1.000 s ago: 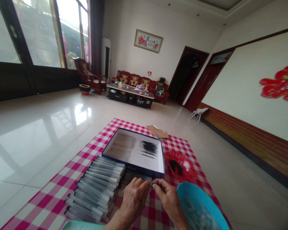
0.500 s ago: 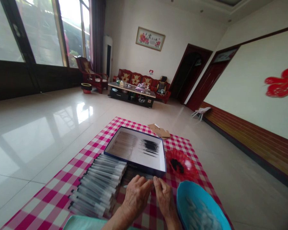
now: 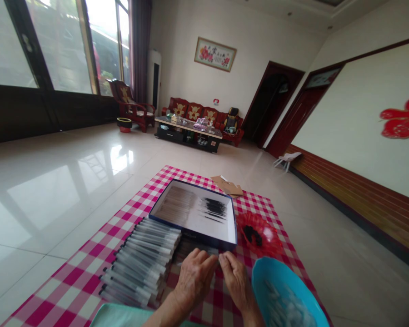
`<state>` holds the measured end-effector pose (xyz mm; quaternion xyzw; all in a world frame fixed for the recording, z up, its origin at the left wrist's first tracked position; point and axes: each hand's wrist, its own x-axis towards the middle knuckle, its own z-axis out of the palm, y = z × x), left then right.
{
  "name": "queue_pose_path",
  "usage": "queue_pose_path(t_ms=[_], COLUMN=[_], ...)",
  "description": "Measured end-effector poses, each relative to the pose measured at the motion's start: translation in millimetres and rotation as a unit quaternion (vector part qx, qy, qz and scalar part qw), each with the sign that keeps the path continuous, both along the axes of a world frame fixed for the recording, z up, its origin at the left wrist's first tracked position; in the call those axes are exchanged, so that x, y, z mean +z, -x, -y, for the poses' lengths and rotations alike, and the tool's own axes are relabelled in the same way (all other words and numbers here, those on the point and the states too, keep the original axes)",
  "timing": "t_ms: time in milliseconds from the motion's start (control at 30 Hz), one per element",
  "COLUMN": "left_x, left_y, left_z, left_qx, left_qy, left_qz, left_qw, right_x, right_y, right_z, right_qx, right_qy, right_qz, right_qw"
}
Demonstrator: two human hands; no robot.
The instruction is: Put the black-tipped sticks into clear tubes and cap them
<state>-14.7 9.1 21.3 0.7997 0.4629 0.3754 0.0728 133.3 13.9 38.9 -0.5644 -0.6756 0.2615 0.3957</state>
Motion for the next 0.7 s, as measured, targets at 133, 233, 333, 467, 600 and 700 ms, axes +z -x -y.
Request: queue_pose_path(t_ms=[133, 233, 333, 467, 600, 700], left_x=[-1.2, -1.8, -1.8, -2.3, -3.1, -3.3], left_y=[0, 1, 1, 0, -1, 0], left_z=[-1, -2, -2, -1, -1, 0], left_qx=[0.003, 0.007, 0.004, -0.001, 0.001, 0.002], left_qy=[-0.002, 0.005, 0.005, -0.011, -0.02, -0.018], left_qz=[-0.004, 0.0, 0.002, 0.0, -0.002, 0.002], left_qw=[1.0, 1.0, 1.0, 1.0, 1.0, 1.0], right_x=[-0.9, 5.9, 10.2, 5.0, -2.8, 0.1], right_y=[2, -3, -8, -6, -1, -1], right_z=[0, 3, 5, 1, -2, 1], right_qx=[-0.03, 0.009, 0.045, 0.031, -0.015, -0.031], right_qy=[0.007, 0.027, 0.034, 0.002, 0.004, 0.003], right_qz=[-0.007, -0.014, -0.015, -0.002, 0.011, -0.014], right_qw=[1.0, 1.0, 0.998, 1.0, 1.0, 0.999])
